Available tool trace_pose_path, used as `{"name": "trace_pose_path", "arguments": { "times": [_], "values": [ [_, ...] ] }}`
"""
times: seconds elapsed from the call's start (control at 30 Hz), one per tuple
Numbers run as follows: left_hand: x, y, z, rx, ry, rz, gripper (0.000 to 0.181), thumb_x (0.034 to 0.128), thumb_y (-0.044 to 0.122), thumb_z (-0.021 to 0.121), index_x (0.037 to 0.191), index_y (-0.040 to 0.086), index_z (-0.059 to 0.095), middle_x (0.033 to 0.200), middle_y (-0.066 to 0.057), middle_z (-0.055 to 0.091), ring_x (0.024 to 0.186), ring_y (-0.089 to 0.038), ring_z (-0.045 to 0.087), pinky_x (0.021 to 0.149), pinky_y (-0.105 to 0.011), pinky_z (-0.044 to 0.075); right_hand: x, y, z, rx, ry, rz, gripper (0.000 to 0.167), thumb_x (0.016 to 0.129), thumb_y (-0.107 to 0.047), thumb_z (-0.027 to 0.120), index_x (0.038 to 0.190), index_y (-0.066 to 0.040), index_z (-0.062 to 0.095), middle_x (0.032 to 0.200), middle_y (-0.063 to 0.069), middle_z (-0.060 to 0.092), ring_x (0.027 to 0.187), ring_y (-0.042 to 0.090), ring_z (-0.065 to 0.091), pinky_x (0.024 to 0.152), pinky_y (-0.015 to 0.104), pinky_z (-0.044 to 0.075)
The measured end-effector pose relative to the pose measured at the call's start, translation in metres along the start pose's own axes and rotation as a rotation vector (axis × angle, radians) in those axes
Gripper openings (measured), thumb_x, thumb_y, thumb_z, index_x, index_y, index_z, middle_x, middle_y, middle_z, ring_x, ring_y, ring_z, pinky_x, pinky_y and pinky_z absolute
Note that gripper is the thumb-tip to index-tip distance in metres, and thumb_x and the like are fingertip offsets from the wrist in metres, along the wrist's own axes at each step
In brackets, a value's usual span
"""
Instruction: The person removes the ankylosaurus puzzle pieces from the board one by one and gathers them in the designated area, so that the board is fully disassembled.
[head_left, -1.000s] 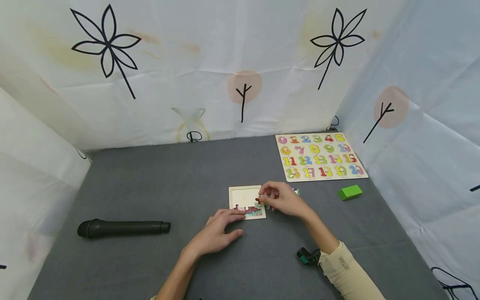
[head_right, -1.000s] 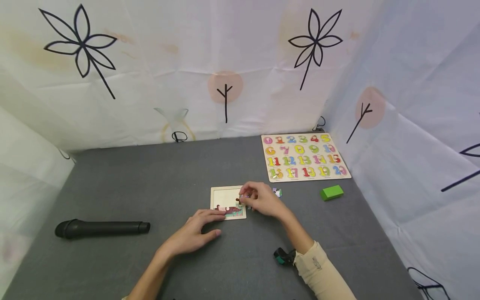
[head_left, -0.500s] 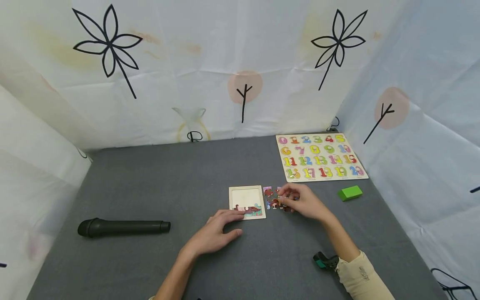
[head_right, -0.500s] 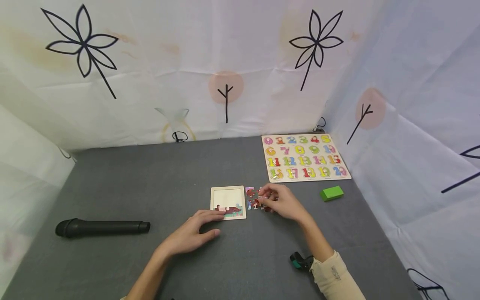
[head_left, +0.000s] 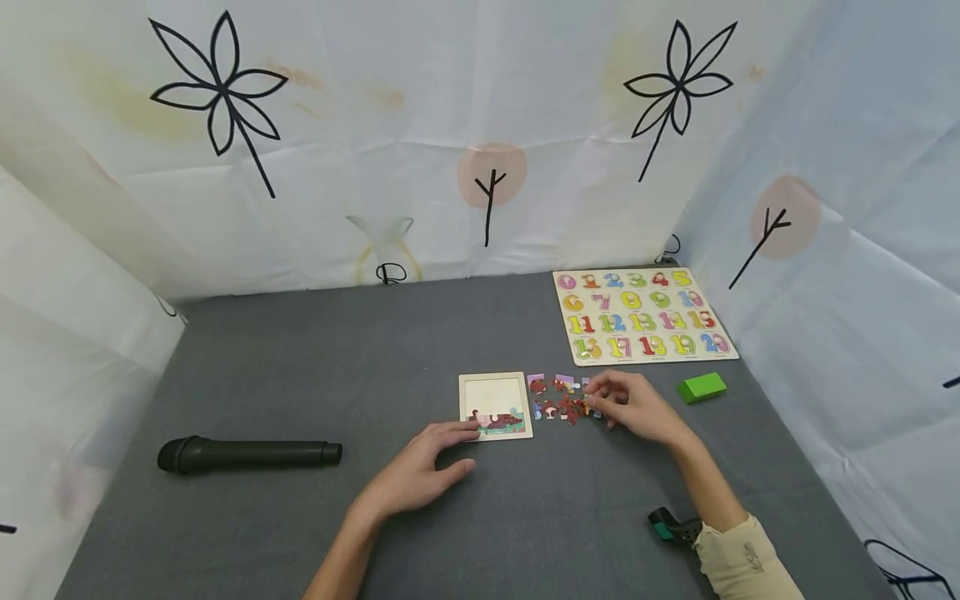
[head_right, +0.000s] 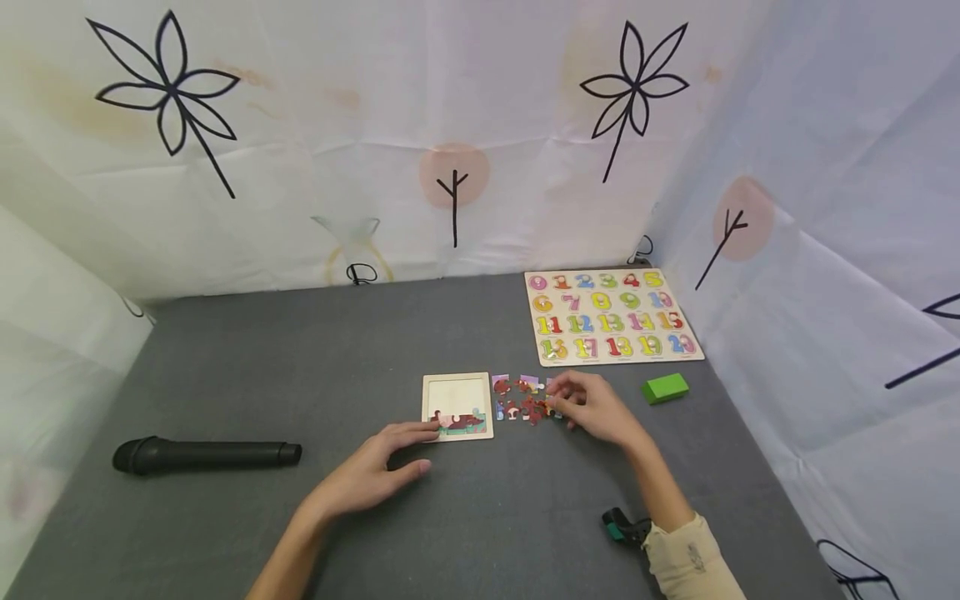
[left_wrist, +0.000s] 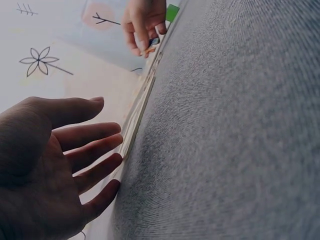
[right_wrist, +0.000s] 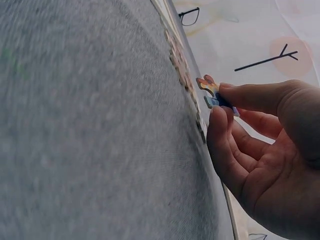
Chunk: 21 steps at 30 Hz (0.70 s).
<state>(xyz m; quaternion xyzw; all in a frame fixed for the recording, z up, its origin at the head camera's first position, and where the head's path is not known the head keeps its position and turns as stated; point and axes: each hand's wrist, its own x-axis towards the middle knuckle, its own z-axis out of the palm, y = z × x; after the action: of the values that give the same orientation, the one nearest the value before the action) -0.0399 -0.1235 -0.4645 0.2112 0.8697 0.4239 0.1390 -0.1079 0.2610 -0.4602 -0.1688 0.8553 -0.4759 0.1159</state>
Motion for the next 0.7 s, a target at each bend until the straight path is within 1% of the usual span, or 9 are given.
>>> {"name": "trace_pose_path", "arguments": {
  "times": [0.17,0.27,0.37,0.53,0.6,0.7],
  "values": [
    [-0.005,-0.001,0.0,0.01,0.009,0.025,0.043,0.1047,0.027,0.073,0.144,0.01,0.07,0.159,-0.005,0.062,0.146,-0.032,0.057,0.119,-0.061,0.044,-0.004,0.005,-0.001,-0.009,-0.025,0.026,0.015,0.106,-0.009,0.069,0.114,0.004,0.07,0.093,0.016,0.073,0.064,0.012,0.066,0.063,0.031,0.061],
    [-0.008,-0.001,0.0,0.025,0.009,0.025,0.044,0.1045,0.028,0.073,0.145,0.011,0.07,0.157,-0.004,0.063,0.145,-0.031,0.058,0.119,-0.06,0.044,-0.005,0.008,0.0,-0.015,-0.024,0.028,0.014,0.106,-0.008,0.068,0.114,0.003,0.071,0.093,0.015,0.073,0.065,0.011,0.066,0.063,0.03,0.06],
    [-0.011,0.0,0.0,0.019,-0.007,0.005,0.045,0.1044,0.03,0.073,0.146,0.011,0.069,0.158,-0.004,0.062,0.147,-0.032,0.057,0.12,-0.064,0.042,-0.005,0.009,0.002,-0.037,-0.007,0.024,0.013,0.106,-0.008,0.069,0.113,0.002,0.071,0.093,0.013,0.074,0.064,0.009,0.065,0.062,0.03,0.06],
    [-0.011,0.001,0.001,-0.02,-0.039,-0.049,0.048,0.1041,0.031,0.073,0.148,0.012,0.068,0.16,-0.004,0.06,0.151,-0.032,0.053,0.123,-0.067,0.037,-0.005,0.007,0.006,-0.11,0.041,0.037,0.01,0.105,-0.009,0.071,0.111,-0.002,0.073,0.092,0.01,0.075,0.062,0.007,0.064,0.06,0.029,0.058],
    [-0.011,0.0,0.001,-0.027,-0.04,-0.058,0.048,0.1039,0.031,0.073,0.148,0.012,0.068,0.16,-0.003,0.06,0.152,-0.031,0.052,0.124,-0.067,0.037,-0.005,0.005,0.008,-0.145,0.061,0.038,0.009,0.104,-0.009,0.073,0.111,-0.003,0.074,0.093,0.009,0.074,0.062,0.006,0.064,0.059,0.028,0.058],
    [-0.011,0.0,0.001,-0.032,-0.037,-0.054,0.047,0.1039,0.03,0.073,0.147,0.012,0.068,0.16,-0.002,0.06,0.151,-0.03,0.053,0.123,-0.066,0.037,-0.005,0.003,0.01,-0.185,0.085,0.021,0.008,0.103,-0.008,0.074,0.109,-0.004,0.075,0.095,0.01,0.073,0.061,0.005,0.064,0.057,0.027,0.056]
  ]
}}
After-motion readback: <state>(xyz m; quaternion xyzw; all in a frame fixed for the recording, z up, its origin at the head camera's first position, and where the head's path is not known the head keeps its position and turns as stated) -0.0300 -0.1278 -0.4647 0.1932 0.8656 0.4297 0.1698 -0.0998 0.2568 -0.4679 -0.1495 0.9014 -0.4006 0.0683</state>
